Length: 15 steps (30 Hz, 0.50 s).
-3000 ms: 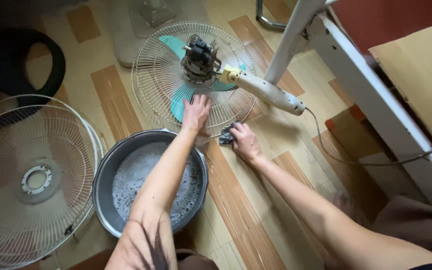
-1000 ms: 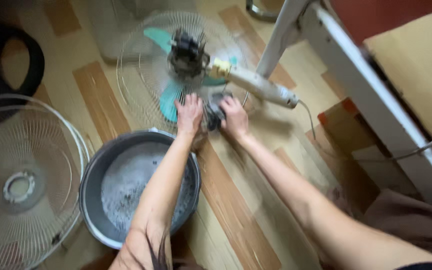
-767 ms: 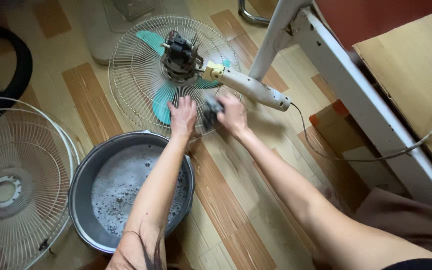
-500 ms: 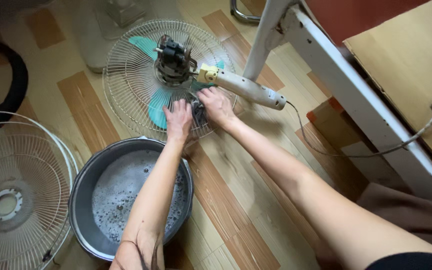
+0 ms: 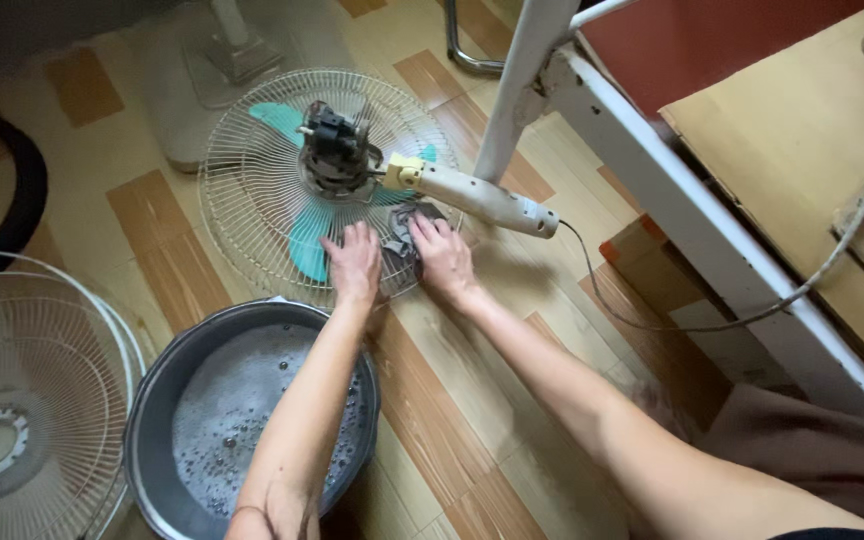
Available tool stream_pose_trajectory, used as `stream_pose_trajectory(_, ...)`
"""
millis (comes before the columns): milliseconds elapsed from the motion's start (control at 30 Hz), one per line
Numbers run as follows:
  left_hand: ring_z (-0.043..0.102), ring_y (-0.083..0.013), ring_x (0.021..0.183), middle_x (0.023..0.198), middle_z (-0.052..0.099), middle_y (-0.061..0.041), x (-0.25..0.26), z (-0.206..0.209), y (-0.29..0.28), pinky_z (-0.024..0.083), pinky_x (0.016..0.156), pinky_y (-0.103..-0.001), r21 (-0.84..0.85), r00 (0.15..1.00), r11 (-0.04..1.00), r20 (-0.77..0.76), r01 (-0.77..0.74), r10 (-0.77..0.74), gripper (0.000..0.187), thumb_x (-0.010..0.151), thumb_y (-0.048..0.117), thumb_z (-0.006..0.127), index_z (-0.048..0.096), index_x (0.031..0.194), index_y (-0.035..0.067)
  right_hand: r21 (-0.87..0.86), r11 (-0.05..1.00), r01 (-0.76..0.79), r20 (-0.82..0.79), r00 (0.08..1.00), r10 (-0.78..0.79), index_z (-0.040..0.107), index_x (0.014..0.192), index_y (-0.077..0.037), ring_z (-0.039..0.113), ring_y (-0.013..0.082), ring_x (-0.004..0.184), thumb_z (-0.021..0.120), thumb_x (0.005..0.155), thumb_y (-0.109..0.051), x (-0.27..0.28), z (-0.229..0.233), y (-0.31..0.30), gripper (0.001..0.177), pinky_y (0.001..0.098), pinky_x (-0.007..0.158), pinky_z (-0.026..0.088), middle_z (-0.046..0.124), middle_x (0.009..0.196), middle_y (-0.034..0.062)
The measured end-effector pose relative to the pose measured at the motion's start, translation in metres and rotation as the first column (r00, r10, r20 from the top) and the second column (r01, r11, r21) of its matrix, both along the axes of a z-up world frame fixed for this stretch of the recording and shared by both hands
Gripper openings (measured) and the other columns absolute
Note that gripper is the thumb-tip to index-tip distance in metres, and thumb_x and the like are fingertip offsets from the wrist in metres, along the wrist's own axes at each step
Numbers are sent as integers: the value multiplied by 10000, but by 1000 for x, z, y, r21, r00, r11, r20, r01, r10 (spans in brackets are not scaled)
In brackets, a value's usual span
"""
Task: The person cleans a disassembled electric fan by wiping the metal cage and blades with a wet cloth. They repeatedly dip the cloth into a bucket of soapy water, wring it out, and wipe different sections of the fan components.
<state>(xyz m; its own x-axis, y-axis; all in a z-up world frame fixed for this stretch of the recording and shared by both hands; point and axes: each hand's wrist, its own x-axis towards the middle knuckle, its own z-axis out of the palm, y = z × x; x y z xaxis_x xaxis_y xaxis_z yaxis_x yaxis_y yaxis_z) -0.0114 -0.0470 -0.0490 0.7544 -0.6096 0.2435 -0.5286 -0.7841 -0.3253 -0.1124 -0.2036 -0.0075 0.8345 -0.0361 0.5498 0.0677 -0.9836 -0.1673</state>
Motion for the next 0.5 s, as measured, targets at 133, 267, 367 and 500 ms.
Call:
stream_pose_trajectory(133, 493, -239, 1230, 1341, 523, -51, -3, -5, -3, 428, 1005, -654, 99, 999, 995, 23, -33, 31, 512, 896, 263, 593, 541, 1399, 183, 18, 1000, -25, -65, 998, 26, 619, 1329, -77, 642, 346, 1111, 585, 788, 13, 5, -8, -31, 549, 426, 882, 566, 658, 1339, 120)
stream_pose_trajectory(267, 493, -245, 1240, 1310, 519, -49, 1, -3, -6, 438, 1015, -658, 50, 999, 998, -28, -38, 39, 384, 944, 260, 597, 577, 1317, 171, 240, 942, 236, -207, 960, -188, 653, 1288, -100, 657, 360, 1138, 576, 882, -40, 13, -42, -49, 417, 472, 927, 554, 677, 1282, 145)
stream_pose_trajectory(367, 500, -249, 1229, 1227, 524, -53, -3, -6, -4, 442, 1024, -657, 41, 997, 998, -51, -48, 50, 315, 967, 248, 604, 590, 1271, 171, 389, 750, 534, -480, 813, -330, 669, 1239, -100, 648, 411, 1096, 544, 921, -80, 12, -74, -66, 343, 498, 921, 540, 678, 1209, 215)
stream_pose_trajectory(500, 501, -242, 1200, 1199, 517, -59, -1, -2, -10, 451, 994, -648, 65, 998, 996, -26, -61, 63, 319, 927, 257, 617, 588, 1232, 165, 275, 793, 543, -490, 789, -370, 671, 1109, -55, 654, 428, 1060, 553, 832, -44, 14, -100, -73, 301, 517, 886, 551, 672, 1119, 248)
